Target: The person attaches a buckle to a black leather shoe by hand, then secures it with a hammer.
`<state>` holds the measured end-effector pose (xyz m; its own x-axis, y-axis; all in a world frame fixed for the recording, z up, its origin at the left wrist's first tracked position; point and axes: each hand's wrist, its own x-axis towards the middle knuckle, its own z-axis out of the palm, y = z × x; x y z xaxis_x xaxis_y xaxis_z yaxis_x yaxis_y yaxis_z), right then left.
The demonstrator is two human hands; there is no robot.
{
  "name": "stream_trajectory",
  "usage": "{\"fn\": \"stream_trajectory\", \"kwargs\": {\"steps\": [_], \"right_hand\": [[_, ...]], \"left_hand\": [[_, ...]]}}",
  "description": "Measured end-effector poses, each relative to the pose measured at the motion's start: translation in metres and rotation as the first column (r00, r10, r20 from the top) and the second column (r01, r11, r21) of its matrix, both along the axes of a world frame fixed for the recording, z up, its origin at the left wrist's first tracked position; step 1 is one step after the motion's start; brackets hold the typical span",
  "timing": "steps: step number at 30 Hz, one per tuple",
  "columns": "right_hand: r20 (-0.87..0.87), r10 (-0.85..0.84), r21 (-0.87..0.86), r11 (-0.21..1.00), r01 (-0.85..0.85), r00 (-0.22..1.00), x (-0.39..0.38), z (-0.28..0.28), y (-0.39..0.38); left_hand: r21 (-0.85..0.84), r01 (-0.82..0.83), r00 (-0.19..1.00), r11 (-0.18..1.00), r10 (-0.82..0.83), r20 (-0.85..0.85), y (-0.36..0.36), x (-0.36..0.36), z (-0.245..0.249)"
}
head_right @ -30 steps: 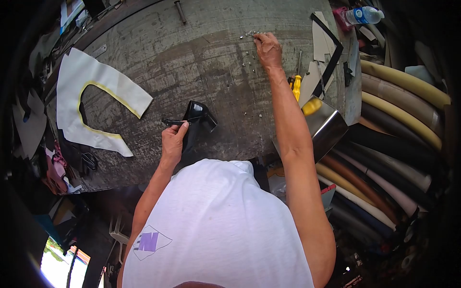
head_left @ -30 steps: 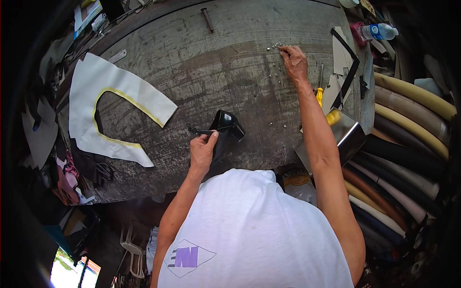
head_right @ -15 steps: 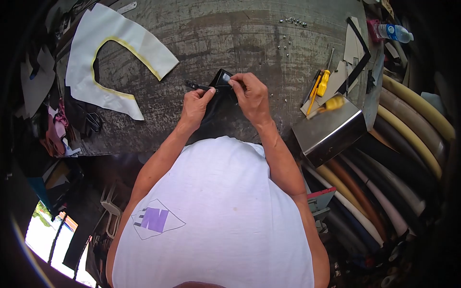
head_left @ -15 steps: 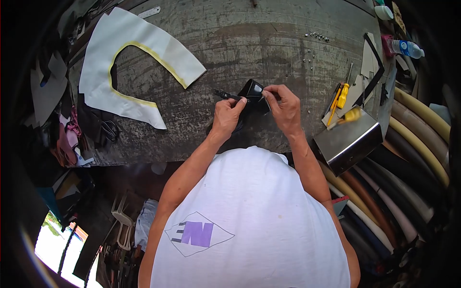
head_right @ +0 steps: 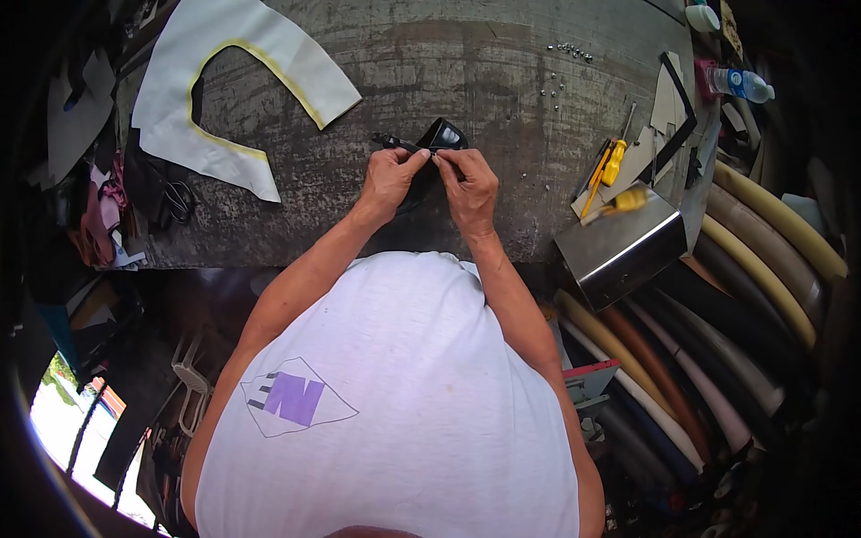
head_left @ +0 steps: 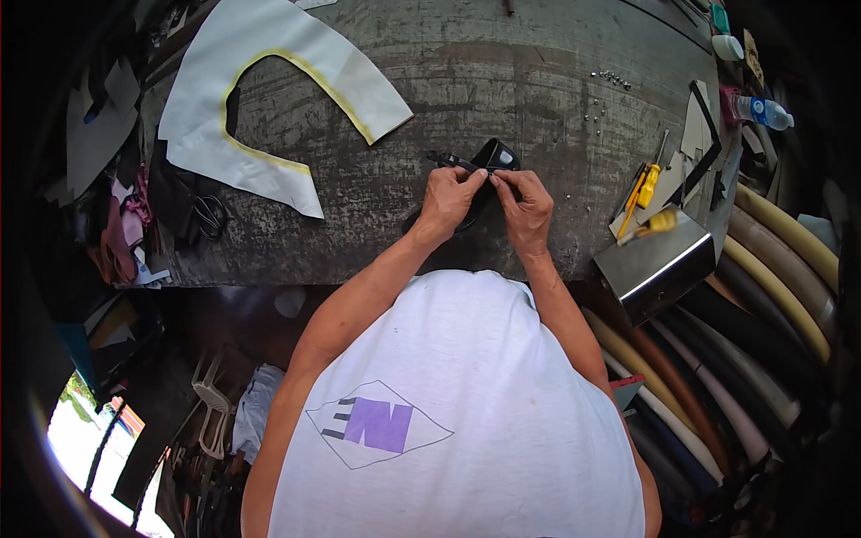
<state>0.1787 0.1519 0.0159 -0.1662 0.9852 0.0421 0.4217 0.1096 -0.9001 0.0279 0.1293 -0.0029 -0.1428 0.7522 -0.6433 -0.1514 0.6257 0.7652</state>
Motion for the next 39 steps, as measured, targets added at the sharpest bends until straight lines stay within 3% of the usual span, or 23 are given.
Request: {"fn": "stream_trajectory", "kwargs": {"steps": [21, 24, 27, 35, 39], "right_hand": [[-0.068, 0.014, -0.045, 0.999, -0.017, 0.998, 0.0, 0.0, -0.007], [0.017, 0.064, 0.054, 0.996, -0.065, 0.998, 0.003, -0.004, -0.01], [0.305, 0.119, 0.347, 0.91, -0.226, 0.945, 0.002, -0.004, -0.011], [0.465, 0.156, 0.361, 0.866, -0.348, 0.871, 0.001, -0.001, -0.009], [0.43, 0.167, 0.342, 0.879, -0.331, 0.887, 0.005, -0.004, -0.012]], "left_hand": [[0.008, -0.046, 0.993, 0.999, 0.045, 0.106, 0.001, -0.001, -0.007], [0.01, -0.062, 0.992, 0.998, 0.061, 0.107, 0.002, 0.001, -0.001], [0.028, -0.053, 0.997, 0.998, 0.052, 0.057, 0.001, 0.002, -0.001], [0.133, -0.029, 0.995, 0.991, 0.042, -0.095, -0.005, 0.007, -0.007], [0.145, -0.027, 1.0, 0.989, 0.028, -0.008, -0.006, 0.003, -0.013]]}}
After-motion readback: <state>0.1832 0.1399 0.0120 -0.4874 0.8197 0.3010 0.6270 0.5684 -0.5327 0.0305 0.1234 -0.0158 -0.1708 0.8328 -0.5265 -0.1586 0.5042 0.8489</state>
